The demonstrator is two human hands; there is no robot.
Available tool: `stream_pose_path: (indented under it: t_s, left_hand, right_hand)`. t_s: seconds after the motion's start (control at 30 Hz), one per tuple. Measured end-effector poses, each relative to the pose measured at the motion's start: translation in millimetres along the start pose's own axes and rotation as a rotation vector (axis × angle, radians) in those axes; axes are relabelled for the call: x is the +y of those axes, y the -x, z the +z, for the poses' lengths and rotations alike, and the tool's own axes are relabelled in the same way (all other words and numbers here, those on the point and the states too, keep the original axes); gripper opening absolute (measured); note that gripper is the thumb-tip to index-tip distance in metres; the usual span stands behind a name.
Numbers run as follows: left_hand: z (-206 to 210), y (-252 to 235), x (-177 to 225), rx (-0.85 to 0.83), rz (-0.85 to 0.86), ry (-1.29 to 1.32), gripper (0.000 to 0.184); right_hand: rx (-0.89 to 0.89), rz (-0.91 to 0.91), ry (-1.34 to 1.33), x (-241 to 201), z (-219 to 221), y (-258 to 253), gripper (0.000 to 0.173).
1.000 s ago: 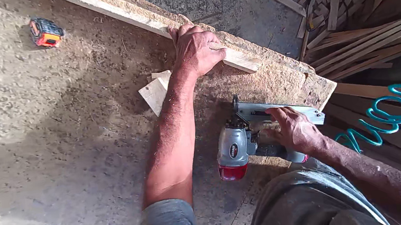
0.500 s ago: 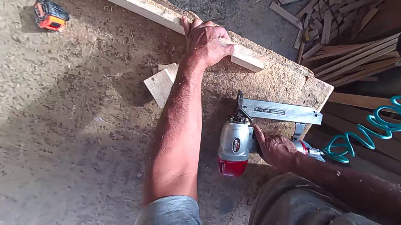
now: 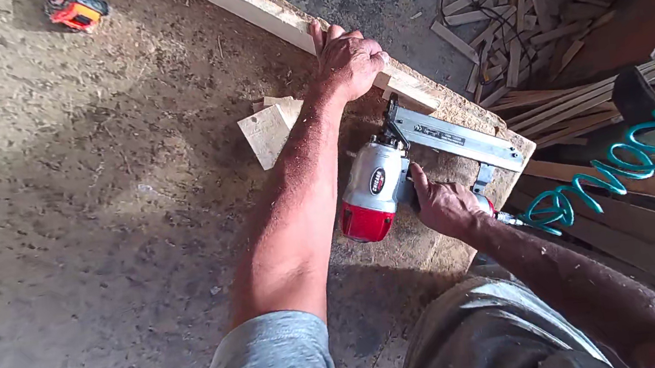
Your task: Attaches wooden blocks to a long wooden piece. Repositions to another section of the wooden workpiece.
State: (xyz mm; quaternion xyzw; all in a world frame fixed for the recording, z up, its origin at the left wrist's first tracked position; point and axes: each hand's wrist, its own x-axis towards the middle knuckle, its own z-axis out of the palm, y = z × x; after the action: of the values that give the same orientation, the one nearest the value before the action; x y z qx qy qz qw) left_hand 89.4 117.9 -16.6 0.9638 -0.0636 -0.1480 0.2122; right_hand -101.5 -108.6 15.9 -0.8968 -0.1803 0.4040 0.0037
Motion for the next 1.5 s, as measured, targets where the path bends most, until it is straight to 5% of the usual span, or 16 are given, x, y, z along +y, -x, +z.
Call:
stream_pose_path:
  t_s: [0.23,0.4,0.8,0.87,1.1,1.17,1.23,1.33,1.5]
  left_hand:
    - [-2.3,2.4,0.6,-0.007,0.017,0.044,0.037]
    - [-1.9,4.8,-1.9,-0.008,0.015,0.039,0.036]
    - [1.1,5.2,-0.3,0.018,0.002,0.039,0.035]
    - [-0.2,4.6,1.4,0.007,-0.004,0.040,0.033]
    - [-7.8,17.8,-4.3,0.071,0.040,0.146,0.035]
    - [-18.8,51.3,-12.7,0.251,-0.134,0.237,0.054]
    - [-22.1,97.0,-26.9,0.425,-0.531,0.179,0.070]
    - [-4.7,147.9,-63.8,0.367,-0.995,0.091,0.102]
    - [8.6,170.2,-69.1,0.374,-0.965,0.100,0.091]
  right_hand:
    - [-0.028,0.103,-0.049,-13.3,-0.2,3.9,0.071]
    - [-0.023,0.084,-0.015,-3.1,1.3,9.6,0.088]
    - [0.010,0.108,-0.008,8.8,16.4,20.3,0.077]
    - [0.022,0.088,-0.018,8.8,21.8,23.8,0.066]
    - [-0.026,-0.059,0.008,30.4,42.7,63.5,0.080]
    - [0.092,-0.176,0.058,37.0,69.2,80.1,0.073]
    - [0.212,-0.303,0.084,38.3,95.5,90.9,0.061]
    - [0.173,-0.481,0.040,32.2,111.5,90.9,0.055]
    - [-0.328,-0.539,0.015,16.7,52.6,62.5,0.061]
